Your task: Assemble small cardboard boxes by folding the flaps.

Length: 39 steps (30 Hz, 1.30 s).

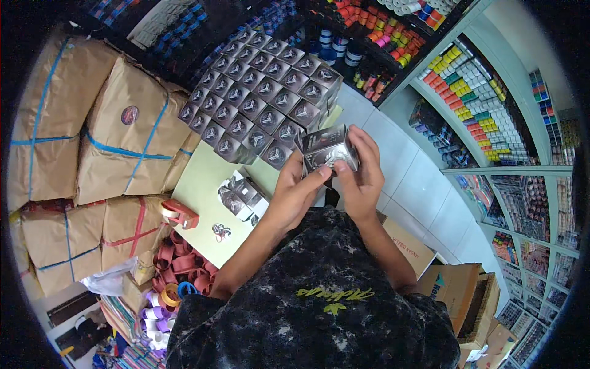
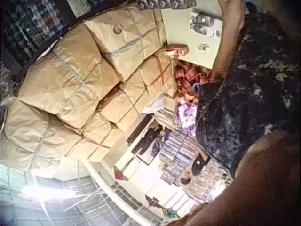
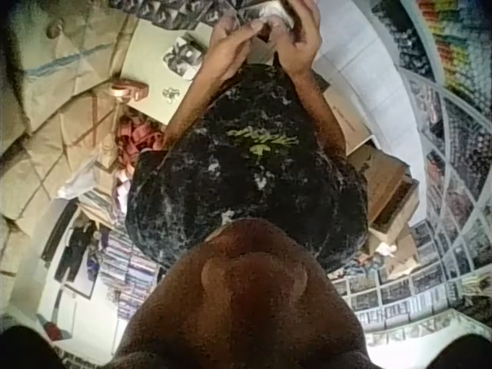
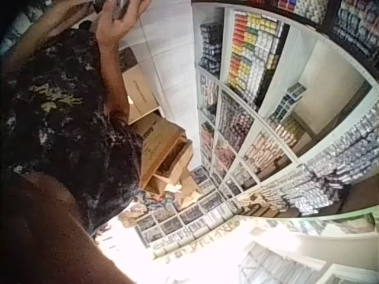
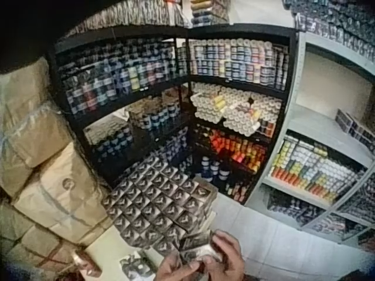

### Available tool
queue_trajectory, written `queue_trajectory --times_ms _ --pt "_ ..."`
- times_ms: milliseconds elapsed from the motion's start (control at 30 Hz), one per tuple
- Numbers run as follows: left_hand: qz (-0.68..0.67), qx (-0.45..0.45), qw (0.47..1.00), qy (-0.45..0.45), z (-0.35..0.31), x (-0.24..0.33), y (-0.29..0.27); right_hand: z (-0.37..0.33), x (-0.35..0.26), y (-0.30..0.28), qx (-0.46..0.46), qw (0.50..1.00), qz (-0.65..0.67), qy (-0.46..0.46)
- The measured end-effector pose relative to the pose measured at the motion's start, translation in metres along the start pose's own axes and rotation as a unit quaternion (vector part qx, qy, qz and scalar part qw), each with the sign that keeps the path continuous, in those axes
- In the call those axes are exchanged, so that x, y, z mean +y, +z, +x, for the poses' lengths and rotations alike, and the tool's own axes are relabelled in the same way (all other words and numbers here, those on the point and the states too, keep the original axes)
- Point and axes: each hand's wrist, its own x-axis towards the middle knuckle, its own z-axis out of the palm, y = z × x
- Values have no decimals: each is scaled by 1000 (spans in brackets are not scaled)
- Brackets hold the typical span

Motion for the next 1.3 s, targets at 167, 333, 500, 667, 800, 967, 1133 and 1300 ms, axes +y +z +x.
queue_trajectory --times_ms 167,333,500,667,800,967,1133,1300 --pt "58 -82 995 0 -3 17 -29 4 4 -9 72 964 158 200" --pt "202 15 977 72 1 15 -71 -2 18 -26 18 879 306 365" --pt "184 -70 978 70 -3 20 -60 -13 34 -37 -68 840 364 397" --pt "247 -148 956 53 0 13 -56 -15 37 -38 -130 835 315 433" --pt "235 -150 960 32 -5 10 -43 -25 47 -36 -65 827 270 489" --pt "242 -152 958 -28 -6 10 -42 -24 22 -19 -73 885 211 408" --pt "282 -115 952 -19 -4 7 -42 -28 25 -17 -78 876 242 411" --pt "162 -139 977 25 1 -3 -53 -24 27 -18 -36 809 420 409"
